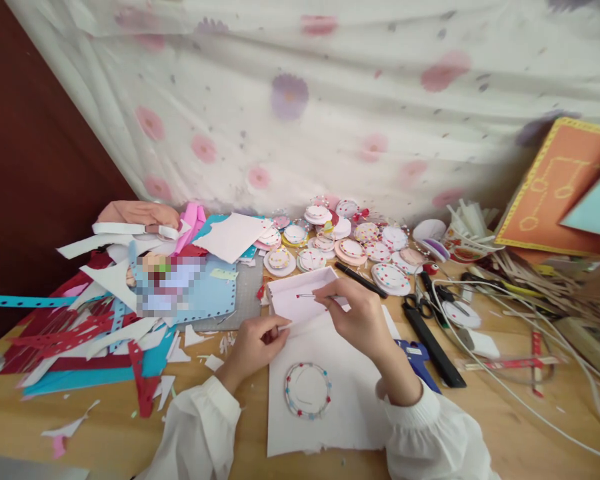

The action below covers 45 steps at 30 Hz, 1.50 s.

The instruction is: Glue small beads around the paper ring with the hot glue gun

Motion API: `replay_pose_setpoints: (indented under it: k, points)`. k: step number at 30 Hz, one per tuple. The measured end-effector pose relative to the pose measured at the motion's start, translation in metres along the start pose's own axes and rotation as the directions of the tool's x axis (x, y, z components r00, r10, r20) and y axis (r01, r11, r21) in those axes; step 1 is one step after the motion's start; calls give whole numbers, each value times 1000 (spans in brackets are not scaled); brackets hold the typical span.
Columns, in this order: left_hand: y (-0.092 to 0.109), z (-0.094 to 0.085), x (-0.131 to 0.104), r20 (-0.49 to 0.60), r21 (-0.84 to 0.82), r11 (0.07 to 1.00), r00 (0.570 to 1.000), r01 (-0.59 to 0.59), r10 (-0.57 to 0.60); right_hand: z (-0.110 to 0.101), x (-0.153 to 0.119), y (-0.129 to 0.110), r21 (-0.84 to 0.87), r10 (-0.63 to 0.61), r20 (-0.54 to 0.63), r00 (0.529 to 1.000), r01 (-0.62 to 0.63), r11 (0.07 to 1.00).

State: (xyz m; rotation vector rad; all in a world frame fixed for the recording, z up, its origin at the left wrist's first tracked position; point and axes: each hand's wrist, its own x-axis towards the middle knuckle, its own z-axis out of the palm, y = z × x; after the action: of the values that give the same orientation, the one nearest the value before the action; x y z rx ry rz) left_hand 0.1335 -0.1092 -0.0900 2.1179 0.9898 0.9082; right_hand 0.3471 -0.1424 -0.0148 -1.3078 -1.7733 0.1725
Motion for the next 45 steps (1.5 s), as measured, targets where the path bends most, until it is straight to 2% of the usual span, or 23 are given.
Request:
replay_pose_setpoints:
  k: [3, 5, 8, 11, 17, 23, 31, 35, 45]
  points:
    - [3, -3, 1, -118, -53, 997, 992, 48, -54, -11, -15, -8, 95, 74, -129, 989, -62, 994]
    - [10, -5, 2, -181, -183, 978, 974, 101, -134, -15, -28, -10, 172, 154, -180, 971, -124, 977]
    - [22, -6, 0, -121, -407, 893, 957, 193, -262, -9, -50, -5, 281, 275, -199, 940, -214, 935]
    - [27, -1, -3, -9, -489, 836, 957, 249, -290, 4, -66, 3, 371, 371, -206, 906, -278, 886]
    - [26, 13, -6, 61, -351, 914, 979, 204, -196, 17, -79, 5, 505, 414, -190, 890, -273, 819]
    - [26, 14, -4, 42, -249, 959, 990, 137, -131, 20, -84, 4, 476, 423, -134, 896, -316, 821]
    - [24, 15, -4, 45, -276, 947, 987, 163, -157, 23, -85, 3, 456, 415, -117, 902, -322, 830]
    - [22, 16, -5, 47, -295, 938, 983, 184, -178, 22, -84, 1, 504, 423, -120, 898, -312, 806]
    - [24, 14, -5, 32, -295, 945, 990, 140, -137, 20, -82, 0, 512, 475, -98, 875, -364, 778]
